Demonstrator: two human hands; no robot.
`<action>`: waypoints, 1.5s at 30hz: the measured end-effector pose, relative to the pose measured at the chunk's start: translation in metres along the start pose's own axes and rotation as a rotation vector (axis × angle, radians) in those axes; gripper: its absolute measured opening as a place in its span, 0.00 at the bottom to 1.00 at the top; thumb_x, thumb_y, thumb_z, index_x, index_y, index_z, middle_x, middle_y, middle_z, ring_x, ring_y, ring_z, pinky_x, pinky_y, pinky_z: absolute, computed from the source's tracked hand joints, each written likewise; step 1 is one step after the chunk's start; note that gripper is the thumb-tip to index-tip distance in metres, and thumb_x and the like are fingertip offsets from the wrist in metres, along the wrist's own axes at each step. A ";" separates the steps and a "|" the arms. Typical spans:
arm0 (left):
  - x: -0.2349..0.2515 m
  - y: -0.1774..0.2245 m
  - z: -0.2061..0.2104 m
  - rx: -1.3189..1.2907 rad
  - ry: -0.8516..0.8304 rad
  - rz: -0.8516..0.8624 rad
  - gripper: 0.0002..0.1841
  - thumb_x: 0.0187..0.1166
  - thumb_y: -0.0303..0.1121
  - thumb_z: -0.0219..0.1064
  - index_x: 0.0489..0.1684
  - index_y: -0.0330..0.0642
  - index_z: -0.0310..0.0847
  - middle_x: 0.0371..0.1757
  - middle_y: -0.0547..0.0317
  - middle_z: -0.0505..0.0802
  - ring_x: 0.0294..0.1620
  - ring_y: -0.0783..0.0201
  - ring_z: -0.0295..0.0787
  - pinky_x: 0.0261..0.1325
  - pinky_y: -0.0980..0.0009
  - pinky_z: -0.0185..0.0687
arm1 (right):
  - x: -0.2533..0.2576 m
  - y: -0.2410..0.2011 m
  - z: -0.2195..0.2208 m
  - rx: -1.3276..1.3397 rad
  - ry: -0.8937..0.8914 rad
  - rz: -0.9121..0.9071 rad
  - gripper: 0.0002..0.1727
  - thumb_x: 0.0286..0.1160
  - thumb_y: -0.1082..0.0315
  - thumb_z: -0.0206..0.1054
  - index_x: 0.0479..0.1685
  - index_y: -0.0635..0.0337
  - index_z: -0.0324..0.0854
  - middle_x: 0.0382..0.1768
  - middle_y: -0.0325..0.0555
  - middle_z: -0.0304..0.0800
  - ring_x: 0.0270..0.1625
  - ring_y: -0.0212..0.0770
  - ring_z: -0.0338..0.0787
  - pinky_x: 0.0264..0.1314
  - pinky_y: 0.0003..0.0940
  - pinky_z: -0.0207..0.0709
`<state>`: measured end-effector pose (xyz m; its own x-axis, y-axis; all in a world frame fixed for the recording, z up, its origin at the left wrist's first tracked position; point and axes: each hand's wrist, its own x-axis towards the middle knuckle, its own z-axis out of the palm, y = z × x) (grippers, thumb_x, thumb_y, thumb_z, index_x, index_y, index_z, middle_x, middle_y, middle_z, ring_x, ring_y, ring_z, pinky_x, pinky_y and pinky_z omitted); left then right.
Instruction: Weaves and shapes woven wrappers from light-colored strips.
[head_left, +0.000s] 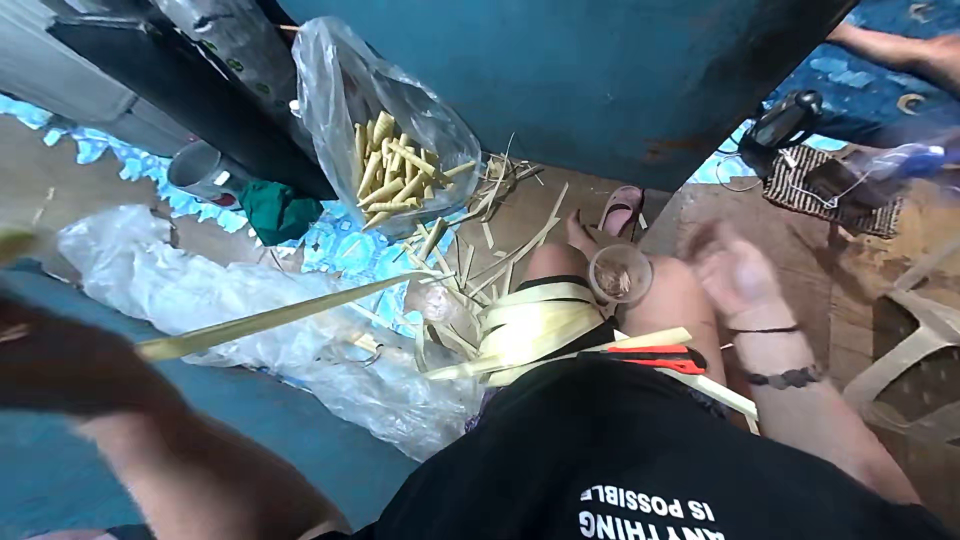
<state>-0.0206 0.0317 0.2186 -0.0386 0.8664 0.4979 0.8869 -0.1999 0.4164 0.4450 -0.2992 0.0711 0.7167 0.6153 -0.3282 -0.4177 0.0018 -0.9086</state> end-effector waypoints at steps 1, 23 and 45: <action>0.000 0.005 0.017 -0.163 0.047 0.204 0.22 0.93 0.32 0.50 0.71 0.17 0.71 0.69 0.27 0.83 0.72 0.48 0.81 0.78 0.62 0.70 | -0.010 0.006 0.021 -0.226 -0.220 0.039 0.21 0.94 0.63 0.40 0.63 0.57 0.79 0.39 0.37 0.91 0.40 0.31 0.90 0.51 0.32 0.86; -0.153 0.194 0.112 -1.136 -1.239 0.619 0.10 0.68 0.20 0.77 0.45 0.33 0.87 0.41 0.58 0.93 0.36 0.73 0.90 0.42 0.75 0.91 | -0.070 0.005 0.074 -0.671 -0.347 -0.745 0.25 0.84 0.56 0.66 0.70 0.65 0.81 0.59 0.48 0.89 0.58 0.32 0.89 0.63 0.30 0.85; -0.151 0.195 0.120 -1.093 -1.350 0.556 0.14 0.68 0.18 0.76 0.51 0.35 0.87 0.36 0.60 0.93 0.31 0.74 0.88 0.38 0.76 0.87 | -0.077 0.010 0.057 -0.154 -0.343 -0.128 0.20 0.93 0.67 0.47 0.73 0.59 0.79 0.40 0.39 0.93 0.28 0.25 0.88 0.31 0.18 0.83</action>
<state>0.2140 -0.0835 0.1332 0.9708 0.2259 0.0810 -0.0208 -0.2568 0.9662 0.3538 -0.3016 0.1018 0.5184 0.8455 -0.1278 -0.2297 -0.0062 -0.9733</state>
